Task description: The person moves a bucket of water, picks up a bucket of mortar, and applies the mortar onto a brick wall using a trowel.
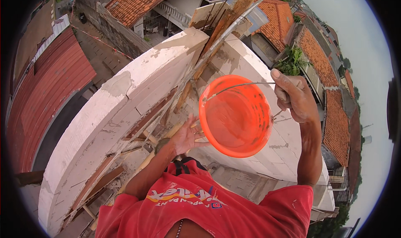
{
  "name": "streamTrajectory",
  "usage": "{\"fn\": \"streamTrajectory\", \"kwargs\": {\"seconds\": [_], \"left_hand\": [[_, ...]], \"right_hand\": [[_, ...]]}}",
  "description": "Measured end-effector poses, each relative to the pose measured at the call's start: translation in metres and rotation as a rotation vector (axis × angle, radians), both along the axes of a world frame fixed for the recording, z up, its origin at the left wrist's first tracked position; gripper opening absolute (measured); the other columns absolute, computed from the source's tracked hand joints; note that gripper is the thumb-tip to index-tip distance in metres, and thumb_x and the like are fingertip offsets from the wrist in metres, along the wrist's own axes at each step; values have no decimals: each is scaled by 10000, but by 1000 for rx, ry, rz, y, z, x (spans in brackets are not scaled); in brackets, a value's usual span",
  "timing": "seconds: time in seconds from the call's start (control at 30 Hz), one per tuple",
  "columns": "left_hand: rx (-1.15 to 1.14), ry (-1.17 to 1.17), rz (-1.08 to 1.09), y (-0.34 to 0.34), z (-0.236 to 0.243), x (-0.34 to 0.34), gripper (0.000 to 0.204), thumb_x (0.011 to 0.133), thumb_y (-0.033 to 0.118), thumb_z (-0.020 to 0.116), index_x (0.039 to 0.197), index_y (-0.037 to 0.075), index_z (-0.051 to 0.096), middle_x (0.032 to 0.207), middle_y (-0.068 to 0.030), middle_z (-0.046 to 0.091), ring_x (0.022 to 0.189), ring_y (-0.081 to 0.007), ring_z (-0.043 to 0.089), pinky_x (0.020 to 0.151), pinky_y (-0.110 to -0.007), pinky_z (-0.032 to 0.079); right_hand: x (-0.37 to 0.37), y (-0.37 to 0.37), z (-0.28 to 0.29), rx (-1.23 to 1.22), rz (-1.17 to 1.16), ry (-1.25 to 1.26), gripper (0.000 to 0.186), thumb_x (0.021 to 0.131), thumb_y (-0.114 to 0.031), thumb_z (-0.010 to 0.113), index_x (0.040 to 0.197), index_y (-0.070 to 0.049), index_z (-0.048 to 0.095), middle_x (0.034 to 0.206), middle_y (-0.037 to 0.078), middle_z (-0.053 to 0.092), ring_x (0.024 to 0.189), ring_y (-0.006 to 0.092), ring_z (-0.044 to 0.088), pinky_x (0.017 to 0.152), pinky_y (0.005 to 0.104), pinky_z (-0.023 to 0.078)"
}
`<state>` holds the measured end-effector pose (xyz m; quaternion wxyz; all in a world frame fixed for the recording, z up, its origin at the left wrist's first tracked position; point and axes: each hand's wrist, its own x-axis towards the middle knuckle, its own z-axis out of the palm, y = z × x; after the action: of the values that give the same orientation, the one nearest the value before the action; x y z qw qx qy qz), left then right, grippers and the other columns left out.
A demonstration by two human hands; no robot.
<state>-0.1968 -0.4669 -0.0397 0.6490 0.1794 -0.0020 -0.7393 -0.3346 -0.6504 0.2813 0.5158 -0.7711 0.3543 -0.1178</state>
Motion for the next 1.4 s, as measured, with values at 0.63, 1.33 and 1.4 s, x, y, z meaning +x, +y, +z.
{"fn": "streamTrajectory", "kwargs": {"seconds": [0.63, 1.33, 1.4], "left_hand": [[-185, -4, 100, -225, 71, -31, 979, 902, 681, 623, 1594, 186, 138, 1508, -185, 330, 1387, -425, 452, 1099, -632, 464], [-6, -615, -212, -111, 36, 4, 1000, 957, 606, 609, 1638, 177, 15, 1685, -145, 143, 1499, -367, 309, 1144, -564, 400], [-16, -889, -297, -54, 35, 34, 932, 957, 567, 641, 1622, 86, 197, 1658, -167, 261, 1518, -316, 294, 1149, -453, 405]], "right_hand": [[59, -191, 42, -484, 28, 83, 451, 854, -471, 809, 637, -168, 555, 604, -86, 343, 573, 64, 288, 564, 277, 228], [-82, -120, 10, -220, -369, -161, 407, 971, -304, 714, 640, -183, 511, 611, -80, 357, 580, 57, 275, 557, 273, 210], [-117, -91, 1, -145, -505, -203, 381, 998, -292, 677, 671, -164, 526, 607, -73, 372, 566, 52, 276, 542, 267, 210]]}}
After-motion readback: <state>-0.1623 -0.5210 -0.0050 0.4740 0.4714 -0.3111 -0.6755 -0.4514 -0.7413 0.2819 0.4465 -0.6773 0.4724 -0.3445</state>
